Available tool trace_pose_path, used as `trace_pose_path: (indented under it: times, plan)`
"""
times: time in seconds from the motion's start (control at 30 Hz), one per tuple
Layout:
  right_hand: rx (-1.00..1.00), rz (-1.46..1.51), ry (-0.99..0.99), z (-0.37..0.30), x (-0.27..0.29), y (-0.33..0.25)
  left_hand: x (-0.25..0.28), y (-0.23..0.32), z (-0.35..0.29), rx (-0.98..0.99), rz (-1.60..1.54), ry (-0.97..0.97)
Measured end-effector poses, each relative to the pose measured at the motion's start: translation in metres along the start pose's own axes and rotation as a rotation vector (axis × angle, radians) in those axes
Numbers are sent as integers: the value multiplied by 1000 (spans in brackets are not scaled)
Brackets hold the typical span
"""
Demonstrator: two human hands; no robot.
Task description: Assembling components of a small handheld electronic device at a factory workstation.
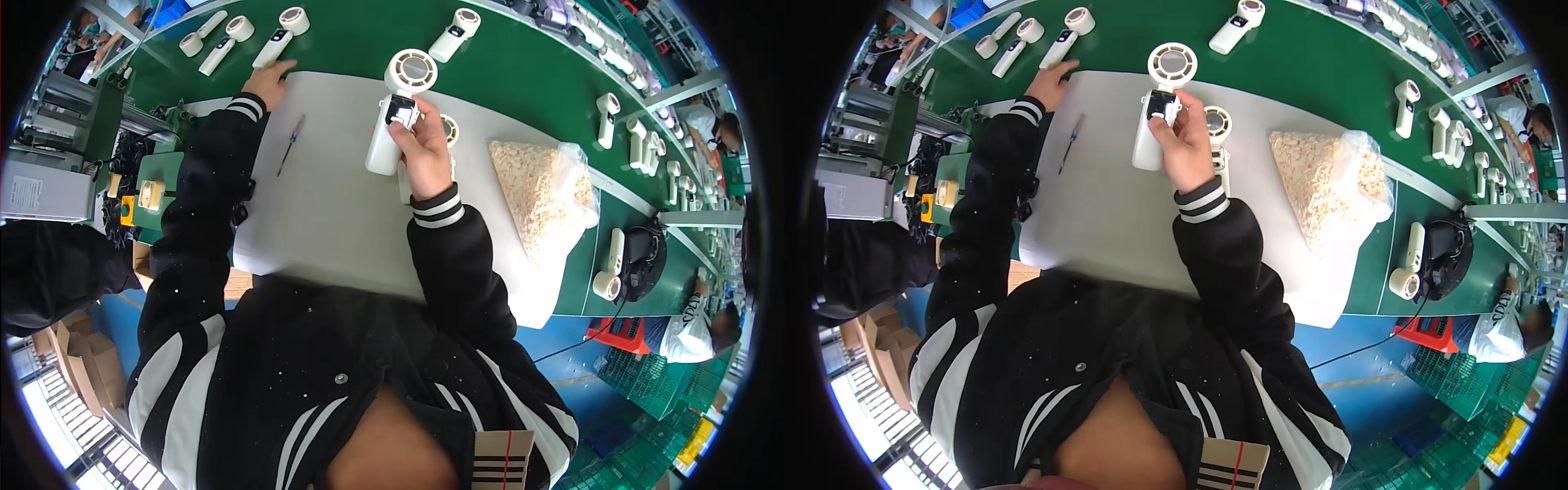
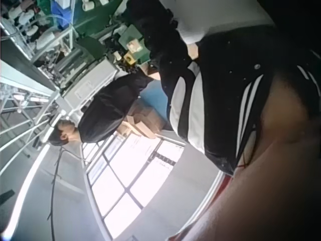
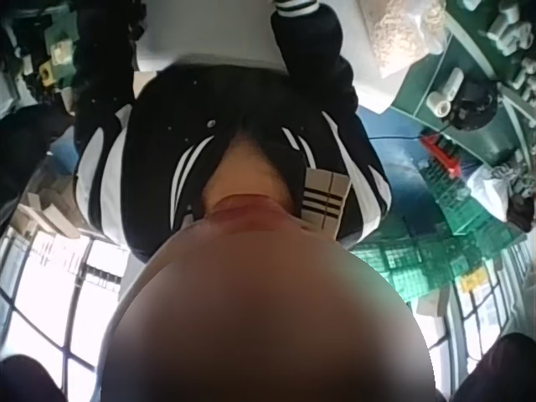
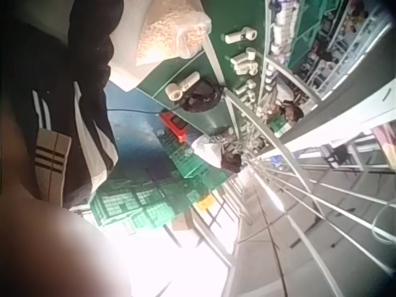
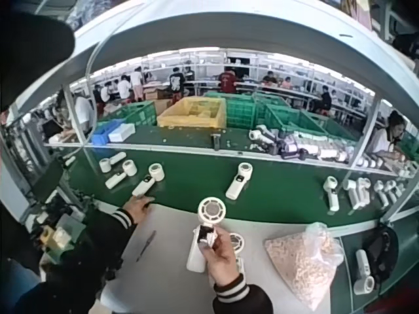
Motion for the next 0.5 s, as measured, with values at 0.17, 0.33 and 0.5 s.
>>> trace_pose_path:
  times: [0.17, 0.33, 0.5]
  plan:
    - [-116, -323, 34, 53, -7, -3, -15, -47, -10, -45, 355, -69]
    - [-113, -638, 174, 194, 57, 20, -16, -42, -3, 155, 331, -102]
    - [49, -951, 379, 225, 72, -14, -19, -55, -2, 235, 189, -60]
Point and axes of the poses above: each hand's wrist, its own z-axis towards the middle knuckle, its own x-axis out of the back of the hand, y = z × x, the point moved 9 cm from there along z, towards the middle knuckle, and after that the axes turned 13 degrees about z, right-handed, at the moved point
